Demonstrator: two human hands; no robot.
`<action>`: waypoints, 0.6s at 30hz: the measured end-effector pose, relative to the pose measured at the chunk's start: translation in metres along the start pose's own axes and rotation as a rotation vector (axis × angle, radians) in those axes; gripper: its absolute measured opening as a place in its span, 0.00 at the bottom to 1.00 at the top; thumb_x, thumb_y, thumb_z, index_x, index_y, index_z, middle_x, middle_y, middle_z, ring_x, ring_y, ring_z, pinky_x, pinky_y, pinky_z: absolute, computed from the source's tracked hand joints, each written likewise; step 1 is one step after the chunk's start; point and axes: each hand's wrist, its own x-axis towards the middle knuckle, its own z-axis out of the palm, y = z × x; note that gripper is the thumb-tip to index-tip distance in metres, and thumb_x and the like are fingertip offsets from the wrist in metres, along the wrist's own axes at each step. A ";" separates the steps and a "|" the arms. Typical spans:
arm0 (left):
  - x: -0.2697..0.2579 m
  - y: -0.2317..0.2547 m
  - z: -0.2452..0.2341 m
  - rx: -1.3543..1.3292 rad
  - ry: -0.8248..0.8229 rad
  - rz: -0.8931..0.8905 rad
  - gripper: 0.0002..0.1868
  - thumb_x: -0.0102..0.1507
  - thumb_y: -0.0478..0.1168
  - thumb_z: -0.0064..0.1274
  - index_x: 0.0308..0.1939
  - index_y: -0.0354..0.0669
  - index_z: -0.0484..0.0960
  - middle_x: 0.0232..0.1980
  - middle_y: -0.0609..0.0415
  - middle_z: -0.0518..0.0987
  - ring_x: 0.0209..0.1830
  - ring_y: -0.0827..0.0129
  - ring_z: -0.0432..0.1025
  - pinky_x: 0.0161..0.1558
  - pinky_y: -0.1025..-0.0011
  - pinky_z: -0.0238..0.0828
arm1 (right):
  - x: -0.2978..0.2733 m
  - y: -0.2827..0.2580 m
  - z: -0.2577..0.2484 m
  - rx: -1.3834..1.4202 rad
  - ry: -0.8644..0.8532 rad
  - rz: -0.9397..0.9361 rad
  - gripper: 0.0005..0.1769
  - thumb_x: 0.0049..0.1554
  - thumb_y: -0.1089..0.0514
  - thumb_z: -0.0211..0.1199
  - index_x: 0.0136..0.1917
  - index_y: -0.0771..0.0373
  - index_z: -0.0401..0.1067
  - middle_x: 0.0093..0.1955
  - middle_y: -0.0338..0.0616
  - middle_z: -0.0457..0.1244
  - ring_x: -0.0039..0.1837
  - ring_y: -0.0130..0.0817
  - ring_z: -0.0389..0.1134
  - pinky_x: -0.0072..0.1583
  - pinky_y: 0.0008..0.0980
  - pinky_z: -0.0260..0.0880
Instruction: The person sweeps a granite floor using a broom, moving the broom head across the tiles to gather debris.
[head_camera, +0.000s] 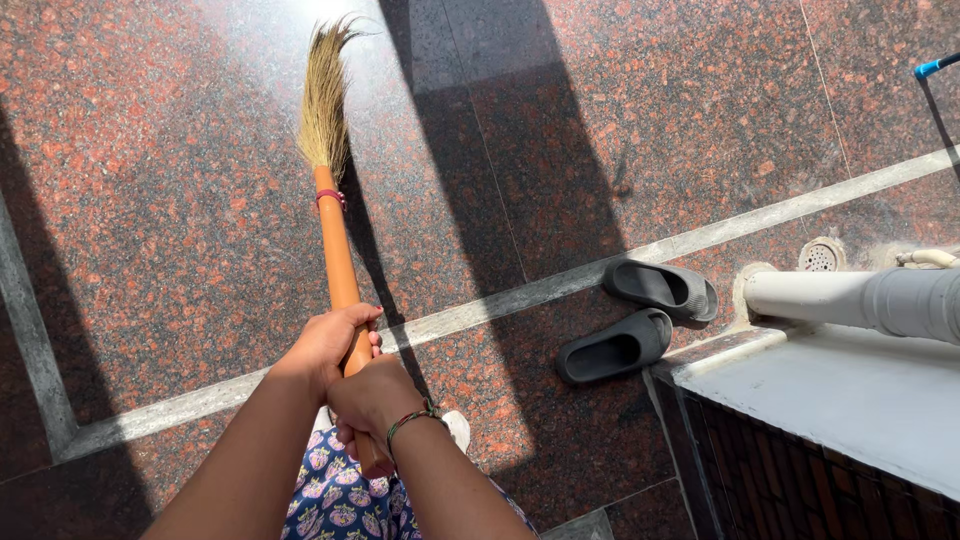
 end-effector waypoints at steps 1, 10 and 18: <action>0.000 0.001 -0.003 -0.029 0.001 0.007 0.11 0.61 0.37 0.58 0.36 0.39 0.70 0.23 0.53 0.71 0.18 0.69 0.65 0.21 0.70 0.66 | 0.001 -0.003 0.000 -0.026 0.007 0.007 0.07 0.55 0.66 0.58 0.47 0.71 0.65 0.28 0.49 0.63 0.27 0.35 0.66 0.28 0.36 0.65; -0.004 0.022 -0.012 -0.065 0.016 0.037 0.11 0.61 0.37 0.55 0.37 0.41 0.67 0.24 0.54 0.69 0.19 0.69 0.63 0.21 0.69 0.66 | -0.002 -0.012 0.014 -0.084 0.074 -0.073 0.09 0.55 0.61 0.61 0.47 0.70 0.69 0.30 0.47 0.65 0.27 0.32 0.66 0.27 0.33 0.64; -0.004 0.020 -0.040 0.170 -0.130 0.100 0.12 0.60 0.34 0.57 0.38 0.40 0.68 0.25 0.56 0.71 0.19 0.72 0.68 0.20 0.70 0.68 | -0.017 -0.008 0.070 0.221 0.240 0.037 0.12 0.54 0.63 0.60 0.51 0.63 0.66 0.33 0.45 0.65 0.29 0.34 0.68 0.28 0.34 0.64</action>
